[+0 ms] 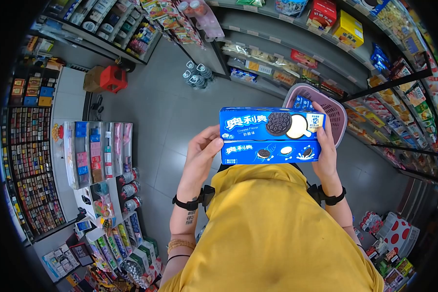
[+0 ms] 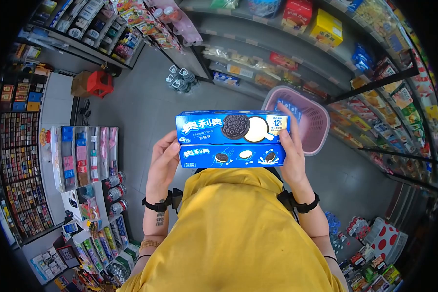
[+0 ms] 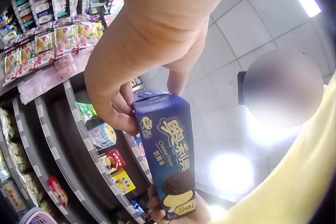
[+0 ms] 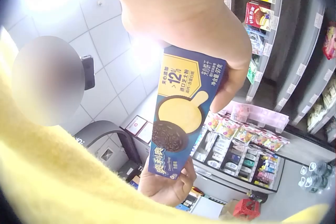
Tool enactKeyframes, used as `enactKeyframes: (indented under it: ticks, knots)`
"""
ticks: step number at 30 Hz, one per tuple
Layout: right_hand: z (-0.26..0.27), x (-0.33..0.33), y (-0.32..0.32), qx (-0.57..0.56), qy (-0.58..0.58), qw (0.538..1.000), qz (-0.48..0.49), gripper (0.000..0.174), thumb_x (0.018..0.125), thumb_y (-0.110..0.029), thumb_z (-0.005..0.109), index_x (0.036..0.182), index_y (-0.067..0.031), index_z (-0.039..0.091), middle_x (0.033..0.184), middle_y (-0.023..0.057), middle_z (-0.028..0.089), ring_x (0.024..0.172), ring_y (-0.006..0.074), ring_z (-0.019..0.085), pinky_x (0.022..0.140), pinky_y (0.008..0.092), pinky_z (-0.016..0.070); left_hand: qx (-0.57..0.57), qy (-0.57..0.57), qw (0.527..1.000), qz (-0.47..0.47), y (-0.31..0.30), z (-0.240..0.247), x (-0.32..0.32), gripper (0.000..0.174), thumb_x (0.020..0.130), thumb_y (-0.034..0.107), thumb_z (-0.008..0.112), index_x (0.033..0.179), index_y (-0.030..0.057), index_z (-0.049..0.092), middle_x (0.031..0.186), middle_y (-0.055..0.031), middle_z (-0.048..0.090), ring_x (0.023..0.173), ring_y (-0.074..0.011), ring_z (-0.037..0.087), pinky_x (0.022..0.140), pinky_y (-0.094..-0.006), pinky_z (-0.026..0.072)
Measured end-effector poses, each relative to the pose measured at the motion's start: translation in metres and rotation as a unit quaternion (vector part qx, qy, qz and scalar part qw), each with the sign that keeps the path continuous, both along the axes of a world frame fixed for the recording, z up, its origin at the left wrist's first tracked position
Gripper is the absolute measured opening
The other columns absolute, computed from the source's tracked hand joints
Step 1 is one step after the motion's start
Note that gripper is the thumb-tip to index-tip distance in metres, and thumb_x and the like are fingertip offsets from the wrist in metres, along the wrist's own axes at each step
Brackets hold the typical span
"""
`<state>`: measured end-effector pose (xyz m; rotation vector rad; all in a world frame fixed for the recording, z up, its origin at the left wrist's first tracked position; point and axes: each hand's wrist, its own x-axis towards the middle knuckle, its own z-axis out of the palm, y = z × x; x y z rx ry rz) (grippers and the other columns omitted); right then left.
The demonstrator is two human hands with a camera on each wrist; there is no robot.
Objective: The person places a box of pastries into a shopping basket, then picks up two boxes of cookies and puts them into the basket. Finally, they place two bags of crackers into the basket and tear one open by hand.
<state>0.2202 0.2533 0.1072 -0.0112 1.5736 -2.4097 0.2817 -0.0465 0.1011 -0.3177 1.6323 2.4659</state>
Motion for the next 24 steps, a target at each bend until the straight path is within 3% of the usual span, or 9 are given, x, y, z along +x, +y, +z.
enactKeyframes:
  ticks: [5,14,20,21,24]
  knots:
    - [-0.001,0.003,-0.001,-0.01,-0.006,1.0,-0.005,0.061,0.107,-0.034,0.048,0.157,-0.0052,0.027,0.135,0.0115,0.056,0.122,0.0162,0.058,0.104,0.0288,0.0473,0.018,0.001,1.0,0.022,0.007,0.009,-0.002,0.052,0.093,0.025,0.073,0.135,-0.0017,0.059,0.118,-0.0101,0.07,0.111,-0.0167,0.064,0.101,-0.0328,0.0456]
    - [-0.006,0.005,0.001,0.019,-0.004,1.0,-0.002,0.059,0.107,-0.032,0.046,0.157,-0.0058,0.028,0.135,0.0114,0.055,0.122,0.0153,0.057,0.103,0.028,0.0471,-0.005,0.012,1.0,0.016,0.003,-0.005,0.003,0.048,0.092,0.02,0.076,0.131,-0.0021,0.06,0.117,-0.0101,0.07,0.11,-0.0163,0.064,0.098,-0.0318,0.0488]
    - [-0.01,0.004,0.008,0.031,0.031,0.999,0.031,0.07,0.101,-0.034,0.055,0.158,-0.0062,0.027,0.141,0.0119,0.049,0.128,0.019,0.051,0.109,0.0302,0.0405,-0.003,-0.029,0.999,0.019,0.002,-0.007,0.0,0.042,0.093,0.016,0.073,0.128,-0.0022,0.061,0.113,-0.0084,0.07,0.106,-0.0141,0.064,0.096,-0.0299,0.0488]
    - [-0.005,0.003,0.009,0.014,0.005,0.999,0.035,0.079,0.097,-0.034,0.062,0.16,-0.0065,0.023,0.141,0.0122,0.048,0.13,0.0207,0.049,0.111,0.0321,0.0372,-0.004,-0.028,0.999,0.021,0.0,-0.01,0.0,0.042,0.092,0.018,0.074,0.128,-0.0021,0.062,0.113,-0.0082,0.07,0.105,-0.0141,0.065,0.094,-0.0294,0.0497]
    - [0.003,0.0,0.011,0.004,0.01,0.996,0.087,0.085,0.094,-0.033,0.066,0.161,-0.0068,0.02,0.141,0.0121,0.048,0.13,0.0208,0.049,0.111,0.0334,0.0371,0.0,-0.032,0.999,0.022,-0.008,-0.016,-0.001,0.043,0.091,0.02,0.075,0.126,-0.0015,0.063,0.112,-0.008,0.07,0.103,-0.0139,0.066,0.092,-0.029,0.0512]
